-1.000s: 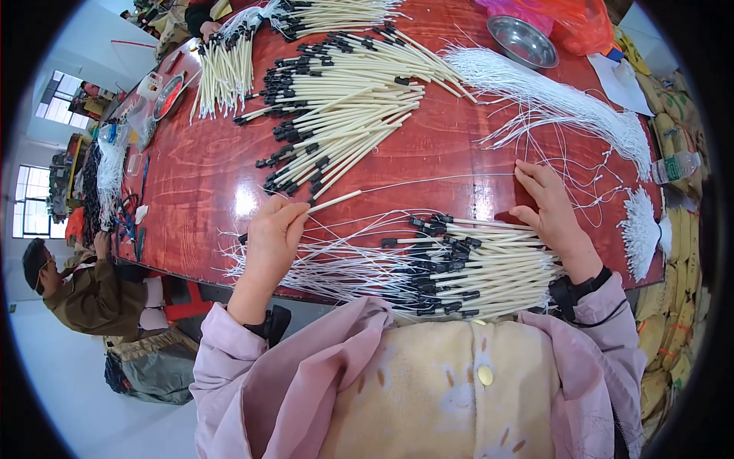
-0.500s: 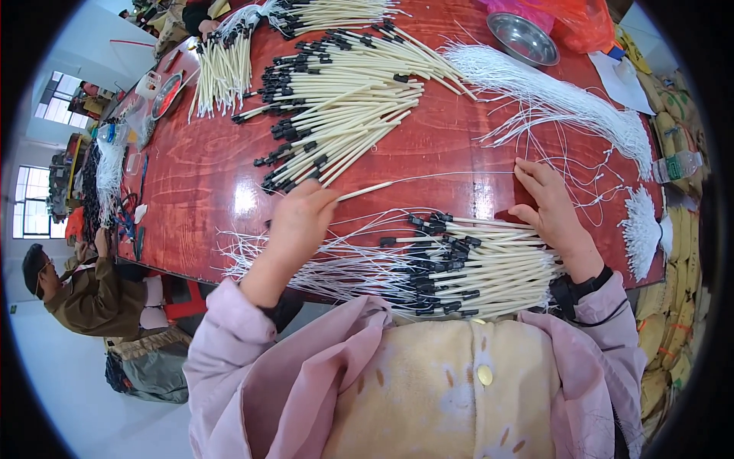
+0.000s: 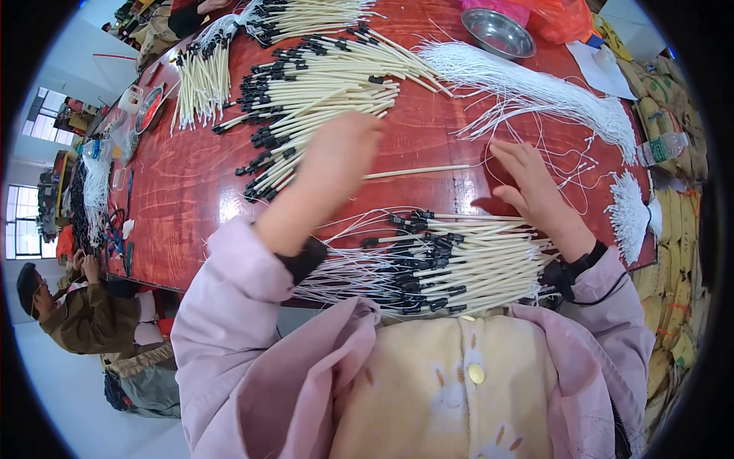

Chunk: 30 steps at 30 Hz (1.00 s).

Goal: Sorting and bundling thin wooden sticks on a production table.

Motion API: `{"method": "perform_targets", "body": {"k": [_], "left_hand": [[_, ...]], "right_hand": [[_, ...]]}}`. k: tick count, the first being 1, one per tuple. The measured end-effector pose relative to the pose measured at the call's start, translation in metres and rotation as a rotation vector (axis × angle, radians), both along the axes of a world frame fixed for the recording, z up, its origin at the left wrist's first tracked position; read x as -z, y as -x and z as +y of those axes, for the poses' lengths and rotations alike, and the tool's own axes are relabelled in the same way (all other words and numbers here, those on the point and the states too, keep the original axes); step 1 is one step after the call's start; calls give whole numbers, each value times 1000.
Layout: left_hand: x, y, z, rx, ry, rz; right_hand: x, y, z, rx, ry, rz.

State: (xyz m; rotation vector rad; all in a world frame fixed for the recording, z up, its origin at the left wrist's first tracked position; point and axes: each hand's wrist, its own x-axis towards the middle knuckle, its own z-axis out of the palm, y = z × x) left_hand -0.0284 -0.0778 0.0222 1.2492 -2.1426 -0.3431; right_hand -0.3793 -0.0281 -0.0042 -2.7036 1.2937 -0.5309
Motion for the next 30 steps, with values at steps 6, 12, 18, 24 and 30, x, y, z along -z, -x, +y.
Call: {"method": "perform_targets", "body": {"k": [6,12,18,24,30], "left_hand": [[-1,-34,34,-192,-289,-161],[22,-25,40,-100,-290,-245],[-12,-7,58,57,-433,196],[-64,-40,82,1,-1022,430],[-65,-169,119,-304,-777,212]], "right_hand": [[-6,-44,-15,-92,-21,-13],[-1,-62,-26,-188,58,-5],[-11,-52,-12,-195,37,-47],[-66,-41,22,-229,91,-111],[-90,-8,72,-207,-68,-115]]}}
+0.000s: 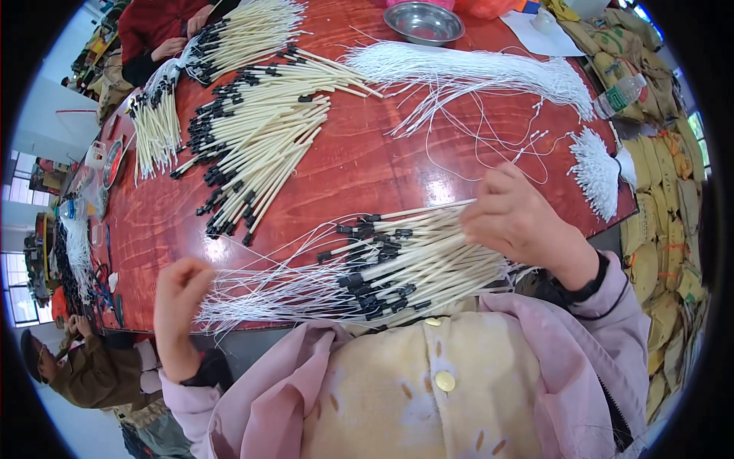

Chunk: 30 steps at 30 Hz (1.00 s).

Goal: Sorting and bundling thin wooden sticks on a production table.

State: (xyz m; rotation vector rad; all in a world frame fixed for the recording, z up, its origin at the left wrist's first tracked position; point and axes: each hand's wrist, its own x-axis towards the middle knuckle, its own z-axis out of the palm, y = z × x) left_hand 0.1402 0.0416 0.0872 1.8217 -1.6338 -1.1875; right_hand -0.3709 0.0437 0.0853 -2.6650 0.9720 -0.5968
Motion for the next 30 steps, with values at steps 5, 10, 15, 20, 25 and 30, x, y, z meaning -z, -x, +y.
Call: {"method": "perform_targets", "body": {"k": [5,10,15,20,25,30], "left_hand": [[19,-96,40,-27,93,-486],[1,23,2,231,674,-649],[22,189,-78,704,645,-208],[72,307,-118,1024,705,-279],[92,333,-135,1177,755,-364],[89,335,-124,1053,641,-162]], "right_hand": [[-9,28,16,-48,-276,36],[17,32,15,40,-277,-24],[43,45,-11,280,-147,71],[62,36,-9,296,-167,184],[56,40,-7,310,-227,215],[54,42,-7,296,-221,197]]}}
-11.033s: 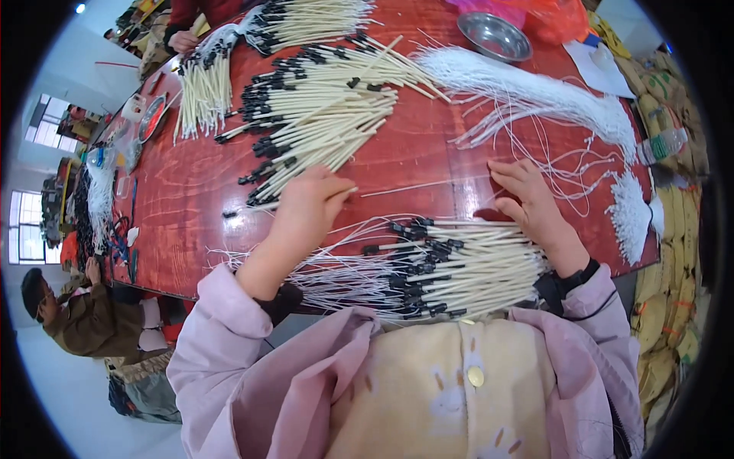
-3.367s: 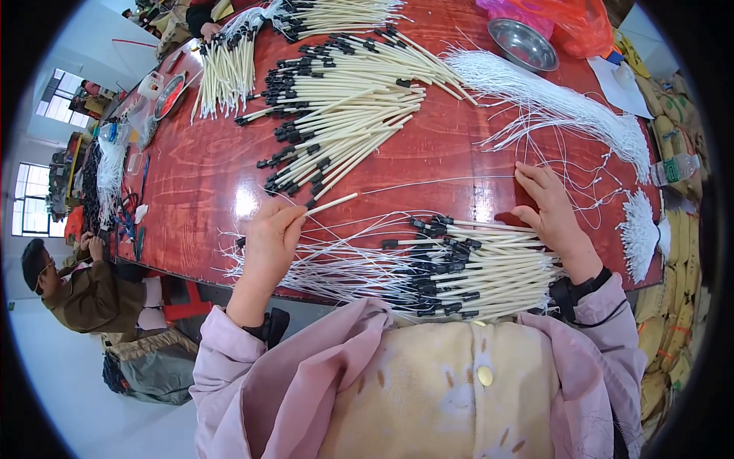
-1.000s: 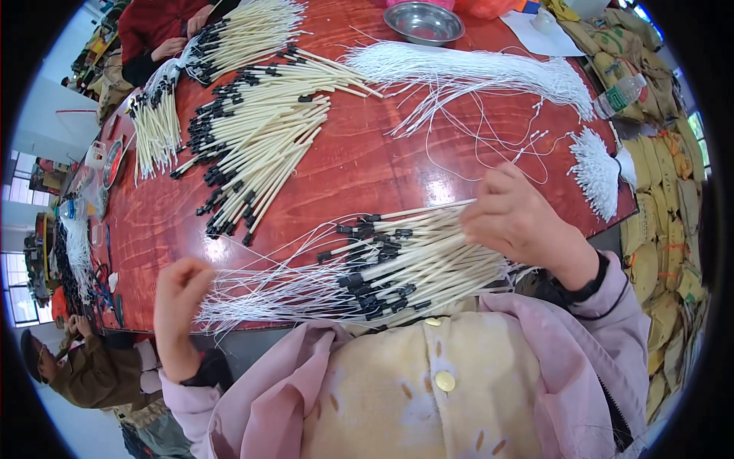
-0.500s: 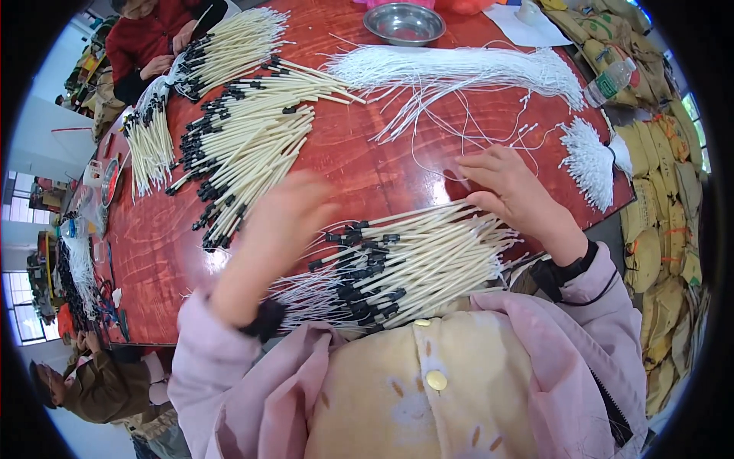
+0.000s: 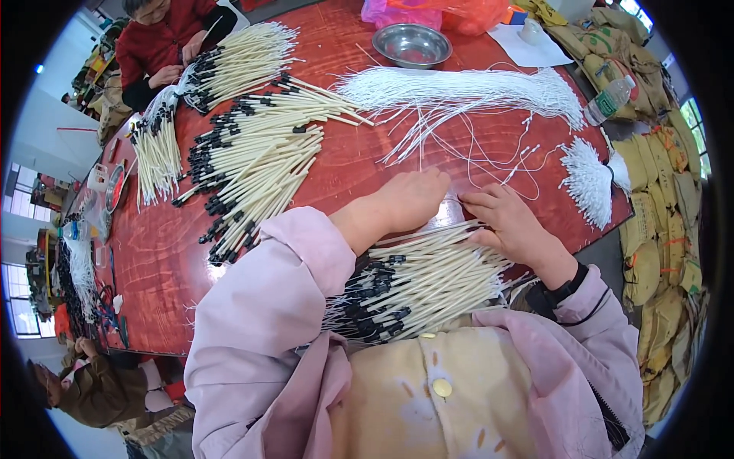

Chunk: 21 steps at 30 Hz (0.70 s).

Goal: Sorting and bundling thin wooden sticks on a production table.

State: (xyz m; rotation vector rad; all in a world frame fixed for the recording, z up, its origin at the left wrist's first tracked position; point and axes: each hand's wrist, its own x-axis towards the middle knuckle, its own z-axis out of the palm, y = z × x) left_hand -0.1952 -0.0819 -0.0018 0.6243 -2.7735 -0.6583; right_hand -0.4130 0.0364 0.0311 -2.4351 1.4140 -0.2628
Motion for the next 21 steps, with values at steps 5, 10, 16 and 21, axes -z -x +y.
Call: {"method": "perform_targets", "body": {"k": [5,10,16,21], "left_hand": [[-24,-36,-8,-132,-130,-74],[-45,-119,-3,-485,-287,276],[-17,-174,29,-765,-405,13],[-11,-167,41,-751,-267,-56]], "right_hand": [[4,8,-4,17,34,1],[17,48,-12,194,154,149],[28,63,-29,275,211,158],[9,12,-45,71,214,17]]}}
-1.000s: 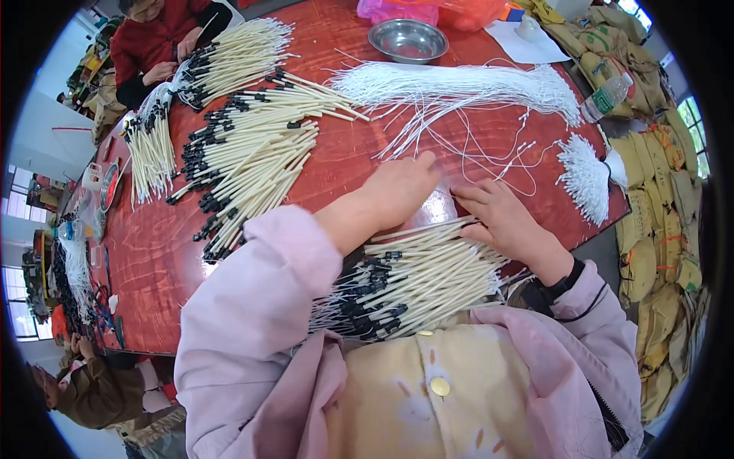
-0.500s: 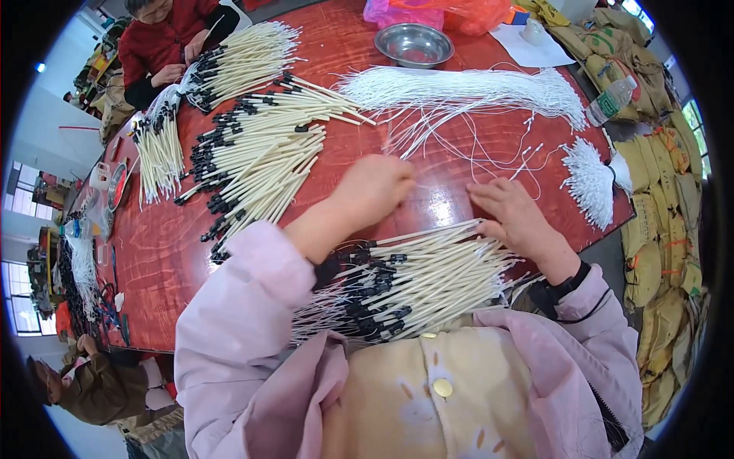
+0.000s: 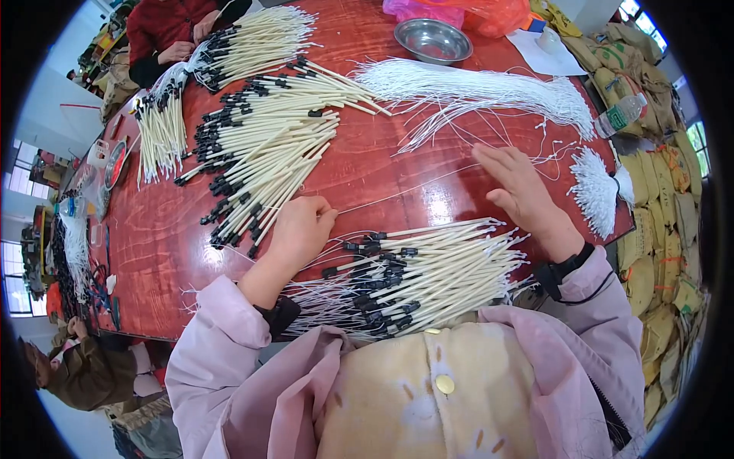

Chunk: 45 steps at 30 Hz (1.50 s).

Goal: Sorting and bundling thin wooden sticks on a production table.

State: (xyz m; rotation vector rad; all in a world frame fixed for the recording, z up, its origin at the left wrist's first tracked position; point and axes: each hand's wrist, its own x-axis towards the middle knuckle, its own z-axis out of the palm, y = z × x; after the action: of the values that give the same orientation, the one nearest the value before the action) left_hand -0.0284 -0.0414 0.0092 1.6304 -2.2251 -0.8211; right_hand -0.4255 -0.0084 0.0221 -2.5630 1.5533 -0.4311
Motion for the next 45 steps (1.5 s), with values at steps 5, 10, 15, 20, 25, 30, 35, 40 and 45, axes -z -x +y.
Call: {"method": "perform_targets", "body": {"k": [5,10,15,20,25,30,35,40,45], "left_hand": [[11,-2,2,-16,52,63],[9,-11,5,-101,-32,240],[11,-39,16,-254,-152,327],[16,-54,28,-234,-8,133],[9,-44,30,-248,33,-14],[9,-40,25,-205,62,-134],[-8,-36,12,-105,87,-432],[-16,-14,-26,-47,475,-312],[11,-18,-63,68,594,-489]], "right_hand": [[9,-22,-8,-181,-66,67],[2,-21,-5,-199,-150,135],[4,-18,-6,-220,-167,90],[5,-12,-4,-189,-142,37],[9,7,-1,-157,-100,40],[13,5,0,-125,-76,38],[17,-2,6,-147,-52,24],[12,-4,11,-144,-90,-12],[10,-8,9,-130,-103,-12]]}}
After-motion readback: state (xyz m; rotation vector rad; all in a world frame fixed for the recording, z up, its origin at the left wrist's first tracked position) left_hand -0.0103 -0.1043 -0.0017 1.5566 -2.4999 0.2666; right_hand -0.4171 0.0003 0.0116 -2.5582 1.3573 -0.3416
